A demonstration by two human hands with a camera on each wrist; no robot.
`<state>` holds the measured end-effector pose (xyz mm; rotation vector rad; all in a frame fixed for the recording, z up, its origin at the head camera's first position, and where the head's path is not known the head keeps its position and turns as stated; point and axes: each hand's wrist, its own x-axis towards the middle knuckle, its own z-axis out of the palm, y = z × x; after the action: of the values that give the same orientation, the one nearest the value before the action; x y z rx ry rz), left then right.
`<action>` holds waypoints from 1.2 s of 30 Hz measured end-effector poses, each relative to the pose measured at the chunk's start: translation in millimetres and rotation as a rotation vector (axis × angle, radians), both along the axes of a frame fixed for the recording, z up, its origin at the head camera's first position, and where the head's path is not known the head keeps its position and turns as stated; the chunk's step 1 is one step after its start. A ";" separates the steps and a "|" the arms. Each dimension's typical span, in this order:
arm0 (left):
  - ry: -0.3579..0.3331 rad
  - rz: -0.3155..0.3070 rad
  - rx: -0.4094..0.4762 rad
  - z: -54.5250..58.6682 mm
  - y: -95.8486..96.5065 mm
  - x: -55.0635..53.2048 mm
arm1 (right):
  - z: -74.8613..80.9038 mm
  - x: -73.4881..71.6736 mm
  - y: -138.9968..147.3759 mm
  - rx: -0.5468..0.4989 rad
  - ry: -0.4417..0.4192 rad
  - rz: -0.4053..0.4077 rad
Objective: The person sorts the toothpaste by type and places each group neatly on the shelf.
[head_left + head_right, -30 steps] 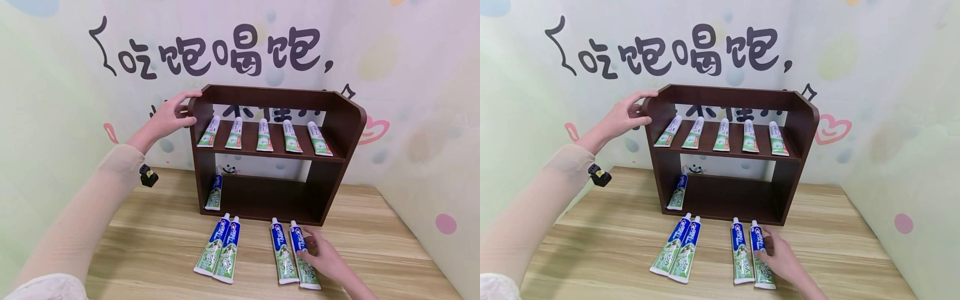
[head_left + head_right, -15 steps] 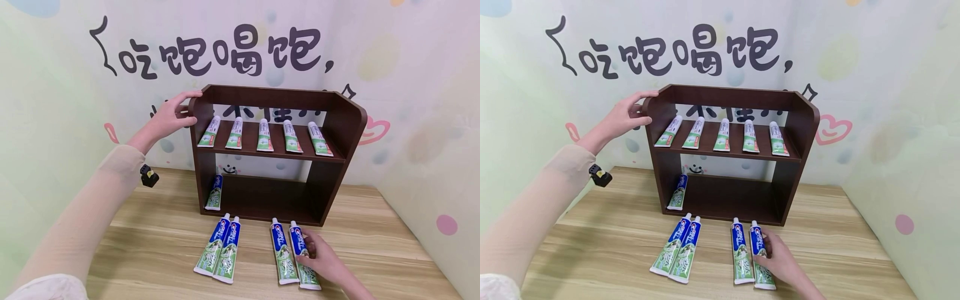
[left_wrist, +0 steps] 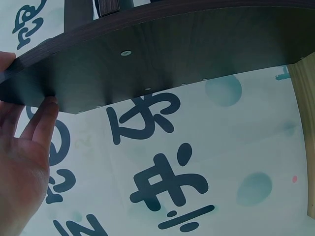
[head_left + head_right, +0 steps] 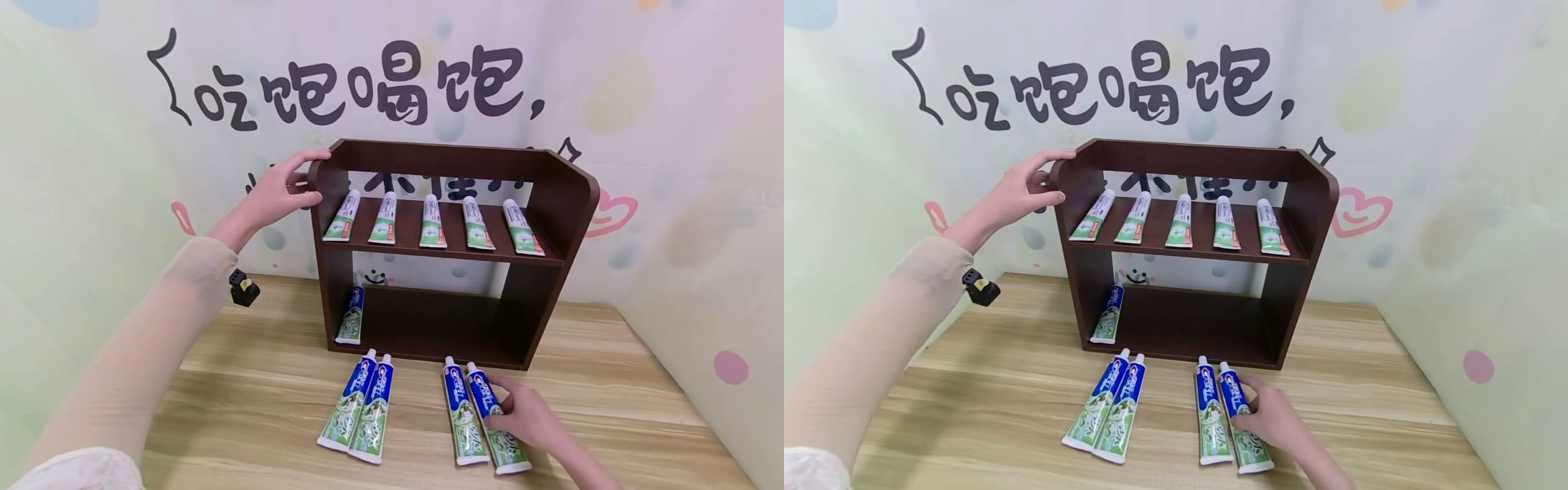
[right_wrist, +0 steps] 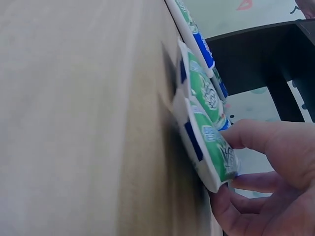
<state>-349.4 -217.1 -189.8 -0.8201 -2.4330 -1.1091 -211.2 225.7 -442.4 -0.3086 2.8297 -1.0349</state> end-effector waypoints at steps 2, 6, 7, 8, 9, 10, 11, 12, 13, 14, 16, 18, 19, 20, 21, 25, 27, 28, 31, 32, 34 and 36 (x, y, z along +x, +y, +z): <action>-0.003 0.002 -0.002 -0.3 -0.5 0.0 | 2.1 -2.7 2.4 0.005 -0.009 0.032; -0.001 -0.004 -0.003 -0.1 -0.3 -0.1 | 4.8 -7.3 6.3 -0.014 -0.061 0.050; 0.000 -0.004 -0.004 0.0 -0.3 0.0 | 5.0 -8.0 6.8 -0.023 -0.079 0.047; 0.001 -0.005 -0.004 0.1 -0.2 0.0 | 5.0 -8.5 7.3 -0.034 -0.094 0.045; 0.003 -0.005 -0.004 0.3 -0.1 0.1 | 5.0 -8.9 7.7 -0.044 -0.107 0.042; 0.003 -0.005 -0.005 0.4 0.0 0.2 | 5.0 -9.3 8.0 -0.053 -0.120 0.038; 0.004 -0.006 -0.005 0.5 0.0 0.2 | 4.9 -9.5 8.3 -0.062 -0.134 0.032; 0.005 -0.006 -0.006 0.6 0.1 0.2 | 4.9 -9.6 8.4 -0.069 -0.144 0.027; 0.006 -0.007 -0.006 0.7 0.0 0.2 | 4.9 -9.7 8.7 -0.078 -0.154 0.025; 0.007 -0.007 -0.006 0.8 0.1 0.1 | 5.2 -9.9 9.0 -0.083 -0.161 0.025; 0.009 -0.008 -0.006 1.0 0.2 0.1 | 6.0 -9.7 9.6 -0.095 -0.175 0.026; 0.009 -0.008 -0.007 1.3 0.1 0.5 | 7.1 -9.5 10.7 -0.113 -0.180 0.038; 0.007 -0.008 -0.005 1.5 0.1 0.7 | 7.5 -9.8 11.6 -0.125 -0.181 0.047; 0.007 -0.007 -0.005 1.7 0.0 0.9 | 7.9 -10.0 12.3 -0.135 -0.181 0.053; 0.006 -0.006 -0.003 1.9 0.0 1.0 | 8.3 -10.4 12.9 -0.142 -0.181 0.055; 0.001 -0.008 0.003 2.2 -0.7 0.8 | 10.9 -14.1 14.3 -0.142 -0.179 0.034; -0.001 -0.007 0.003 2.1 -1.1 0.6 | 13.7 -16.0 13.4 -0.131 -0.178 0.004; -0.003 -0.008 0.003 2.0 -1.3 0.5 | 15.4 -17.0 12.8 -0.130 -0.178 -0.008; -0.009 -0.011 0.005 1.8 -1.2 0.4 | 20.6 -20.1 10.7 -0.146 -0.176 -0.022; -0.010 -0.011 0.005 1.8 -1.0 0.4 | 22.3 -21.3 9.9 -0.155 -0.175 -0.023; -0.012 -0.013 0.006 1.7 -0.8 0.4 | 25.7 -23.9 8.1 -0.178 -0.172 -0.017; -0.011 -0.011 0.004 1.6 -0.7 0.5 | 29.0 -26.5 6.1 -0.201 -0.169 -0.011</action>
<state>-348.9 -217.8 -188.2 -0.8291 -2.4374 -1.1255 -237.7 231.8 -413.4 -0.2123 2.5867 -1.2854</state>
